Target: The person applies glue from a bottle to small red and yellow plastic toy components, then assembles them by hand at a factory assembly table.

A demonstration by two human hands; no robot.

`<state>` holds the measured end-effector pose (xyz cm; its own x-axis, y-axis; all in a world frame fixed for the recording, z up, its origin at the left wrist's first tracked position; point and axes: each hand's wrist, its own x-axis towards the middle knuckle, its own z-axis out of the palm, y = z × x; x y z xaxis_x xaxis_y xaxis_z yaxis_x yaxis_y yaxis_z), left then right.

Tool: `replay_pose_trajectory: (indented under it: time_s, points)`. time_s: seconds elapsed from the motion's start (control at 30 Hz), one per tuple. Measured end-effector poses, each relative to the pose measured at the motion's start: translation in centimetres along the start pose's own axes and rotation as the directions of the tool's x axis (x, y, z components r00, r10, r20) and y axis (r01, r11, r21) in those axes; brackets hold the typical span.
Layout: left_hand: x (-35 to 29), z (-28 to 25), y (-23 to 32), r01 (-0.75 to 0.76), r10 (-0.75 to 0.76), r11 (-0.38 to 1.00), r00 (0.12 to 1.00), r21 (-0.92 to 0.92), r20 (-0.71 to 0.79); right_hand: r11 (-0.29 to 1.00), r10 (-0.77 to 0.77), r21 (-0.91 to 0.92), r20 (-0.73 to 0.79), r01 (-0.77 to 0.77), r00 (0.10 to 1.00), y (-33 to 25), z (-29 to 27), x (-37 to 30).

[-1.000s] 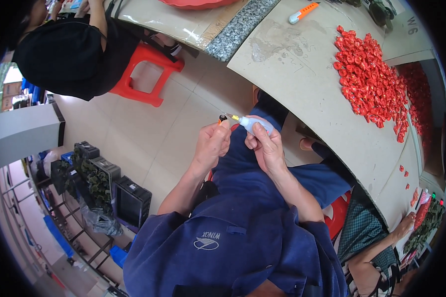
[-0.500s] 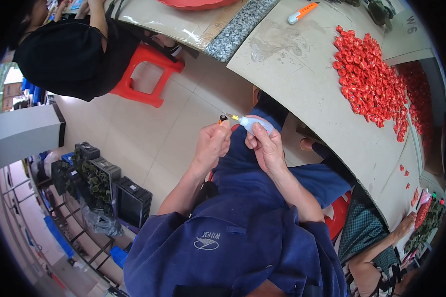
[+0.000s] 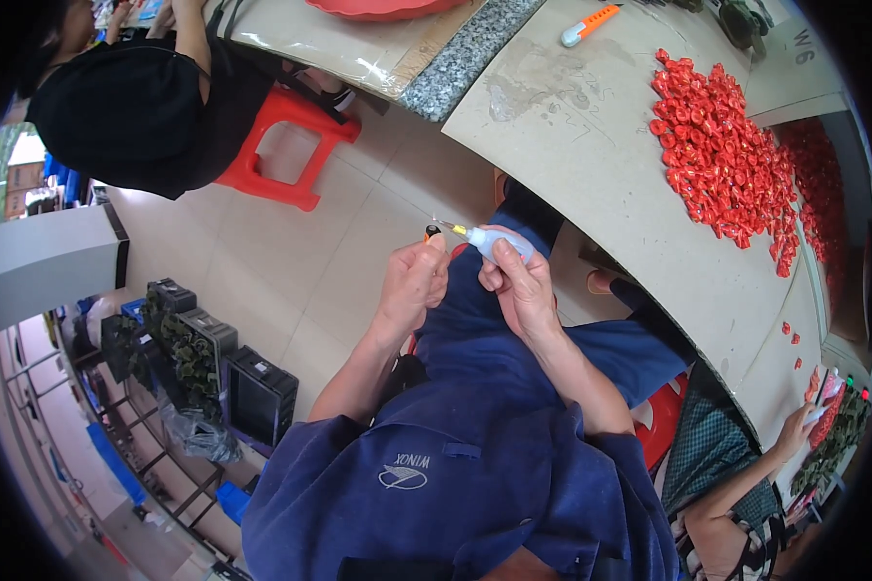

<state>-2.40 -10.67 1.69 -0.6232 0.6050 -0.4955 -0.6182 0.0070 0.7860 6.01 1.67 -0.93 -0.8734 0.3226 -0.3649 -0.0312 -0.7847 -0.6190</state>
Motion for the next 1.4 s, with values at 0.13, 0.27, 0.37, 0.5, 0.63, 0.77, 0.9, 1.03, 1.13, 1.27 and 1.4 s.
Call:
replay_pose_trajectory:
  time_s: [0.13, 0.27, 0.37, 0.5, 0.63, 0.77, 0.9, 1.03, 1.13, 1.27, 1.4]
  points:
    - [0.0, 0.3, 0.5, 0.034, -0.035, 0.999, 0.999, -0.034, -0.031, 0.999, -0.013, -0.029, -0.003, 0.013, 1.000, -0.4, 0.0, 0.0]
    - [-0.9, 1.3, 1.3, 0.031, -0.031, 1.000, 0.996, 0.001, -0.080, 0.998, -0.068, 0.018, -0.026, 0.068, 0.997, -1.9, -0.2, -1.0]
    - [-1.5, 2.5, 2.6, -0.035, 0.041, 0.987, 0.999, 0.159, -0.032, 0.985, -0.163, 0.059, 0.008, 0.162, 0.987, -4.9, -0.1, -2.4]
    - [1.4, 5.1, 4.6, -0.421, 0.416, 0.491, 0.882, 0.763, 0.219, 0.914, -0.372, 0.167, -0.013, 0.369, 0.928, -9.2, -1.8, -4.3]
    - [6.9, 11.0, 6.8, -0.567, 0.564, 0.055, 0.697, 0.822, 0.443, 0.868, -0.461, 0.123, -0.165, 0.482, 0.872, -11.8, -3.8, -6.3]
    - [9.9, 17.2, 8.4, -0.484, 0.797, -0.324, 0.323, 0.813, 0.510, 0.816, -0.532, 0.081, -0.284, 0.573, 0.798, -13.0, -6.5, -8.7]
    - [9.7, 20.6, 5.1, -0.773, 0.546, 0.083, 0.563, 0.629, 0.620, 0.729, -0.620, 0.023, -0.402, 0.684, 0.674, -14.1, -9.0, -10.9]
    - [9.5, 23.1, 2.2, -0.784, 0.391, 0.084, 0.593, 0.615, 0.703, 0.689, -0.669, -0.068, -0.442, 0.721, 0.597, -14.9, -10.4, -12.1]
    - [9.9, 23.9, 1.3, -0.798, 0.408, -0.032, 0.539, 0.602, 0.737, 0.693, -0.662, -0.031, -0.422, 0.720, 0.619, -15.6, -11.0, -12.4]
    - [9.1, 24.8, 1.5, -0.764, 0.389, -0.004, 0.593, 0.645, 0.705, 0.696, -0.650, 0.002, -0.423, 0.718, 0.631, -15.6, -11.4, -12.4]
    - [6.2, 23.5, 1.4, -0.608, 0.123, 0.454, 0.767, 0.651, 0.630, 0.689, -0.655, -0.005, -0.432, 0.724, 0.620, -15.0, -10.5, -11.0]
